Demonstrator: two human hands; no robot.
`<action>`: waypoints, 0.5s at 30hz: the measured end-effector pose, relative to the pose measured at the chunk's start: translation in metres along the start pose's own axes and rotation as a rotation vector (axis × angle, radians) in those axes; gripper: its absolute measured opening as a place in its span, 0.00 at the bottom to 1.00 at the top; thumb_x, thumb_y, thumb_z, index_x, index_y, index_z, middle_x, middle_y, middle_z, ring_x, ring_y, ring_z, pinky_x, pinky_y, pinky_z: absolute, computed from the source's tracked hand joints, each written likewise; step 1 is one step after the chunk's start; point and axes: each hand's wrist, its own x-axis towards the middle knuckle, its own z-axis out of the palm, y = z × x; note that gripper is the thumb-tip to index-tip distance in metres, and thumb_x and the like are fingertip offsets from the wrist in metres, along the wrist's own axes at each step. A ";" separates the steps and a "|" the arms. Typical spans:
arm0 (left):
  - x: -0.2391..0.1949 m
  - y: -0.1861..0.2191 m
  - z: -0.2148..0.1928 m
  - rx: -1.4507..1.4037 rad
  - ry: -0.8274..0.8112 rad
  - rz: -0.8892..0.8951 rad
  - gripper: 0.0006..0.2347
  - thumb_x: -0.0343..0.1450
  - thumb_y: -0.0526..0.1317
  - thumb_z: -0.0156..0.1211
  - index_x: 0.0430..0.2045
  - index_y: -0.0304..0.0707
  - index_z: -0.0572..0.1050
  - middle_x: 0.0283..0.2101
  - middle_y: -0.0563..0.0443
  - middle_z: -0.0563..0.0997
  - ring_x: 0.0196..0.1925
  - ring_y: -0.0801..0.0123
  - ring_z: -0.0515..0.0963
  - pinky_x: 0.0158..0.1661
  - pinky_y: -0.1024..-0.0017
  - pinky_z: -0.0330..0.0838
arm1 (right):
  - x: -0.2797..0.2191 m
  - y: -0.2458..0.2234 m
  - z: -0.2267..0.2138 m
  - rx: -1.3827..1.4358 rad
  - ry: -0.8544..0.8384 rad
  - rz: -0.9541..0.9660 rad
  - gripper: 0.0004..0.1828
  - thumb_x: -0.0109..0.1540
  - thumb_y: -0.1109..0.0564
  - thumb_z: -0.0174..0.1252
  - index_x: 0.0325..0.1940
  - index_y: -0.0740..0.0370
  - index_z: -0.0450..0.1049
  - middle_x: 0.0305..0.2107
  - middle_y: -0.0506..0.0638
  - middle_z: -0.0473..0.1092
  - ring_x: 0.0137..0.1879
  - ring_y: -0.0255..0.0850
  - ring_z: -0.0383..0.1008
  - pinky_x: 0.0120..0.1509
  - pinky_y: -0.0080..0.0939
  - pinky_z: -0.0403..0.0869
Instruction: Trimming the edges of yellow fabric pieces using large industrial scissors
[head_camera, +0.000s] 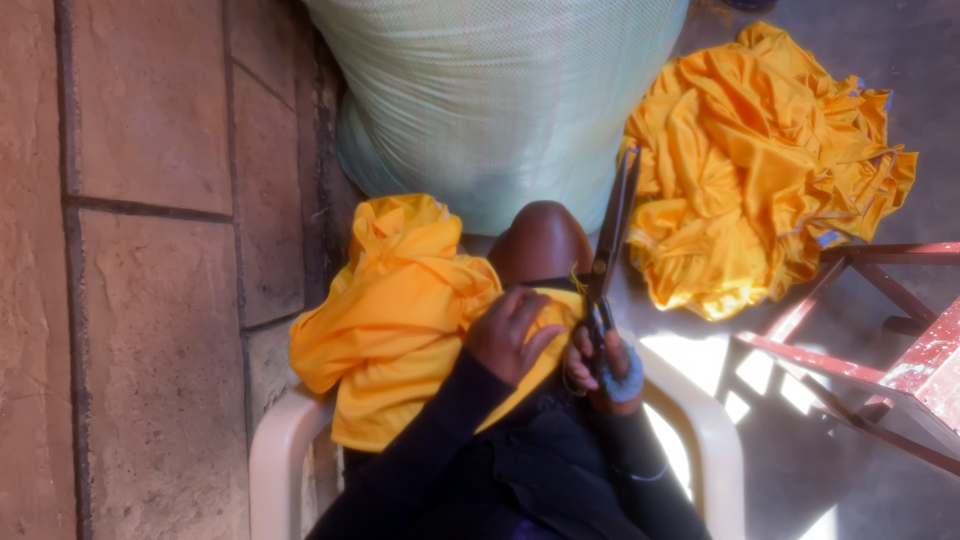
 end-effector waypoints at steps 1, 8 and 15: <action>-0.001 -0.005 0.008 0.049 -0.067 -0.045 0.13 0.73 0.51 0.59 0.44 0.45 0.77 0.43 0.51 0.75 0.41 0.58 0.82 0.43 0.68 0.80 | -0.001 -0.003 0.003 -0.023 0.024 0.010 0.32 0.70 0.28 0.40 0.35 0.60 0.58 0.13 0.54 0.60 0.08 0.32 0.55 0.12 0.27 0.57; 0.023 -0.036 0.003 -0.442 -0.002 -0.292 0.06 0.74 0.45 0.62 0.35 0.47 0.81 0.31 0.52 0.82 0.35 0.59 0.83 0.38 0.70 0.78 | -0.002 -0.010 0.017 -0.012 0.073 -0.001 0.32 0.70 0.29 0.41 0.34 0.60 0.58 0.13 0.53 0.59 0.09 0.31 0.54 0.13 0.25 0.55; 0.051 0.014 -0.075 0.495 -0.021 -0.336 0.33 0.60 0.40 0.71 0.64 0.44 0.68 0.67 0.42 0.67 0.70 0.46 0.64 0.64 0.50 0.60 | 0.000 -0.011 0.018 0.052 0.021 -0.045 0.33 0.70 0.28 0.40 0.36 0.61 0.58 0.16 0.54 0.61 0.10 0.30 0.55 0.14 0.25 0.56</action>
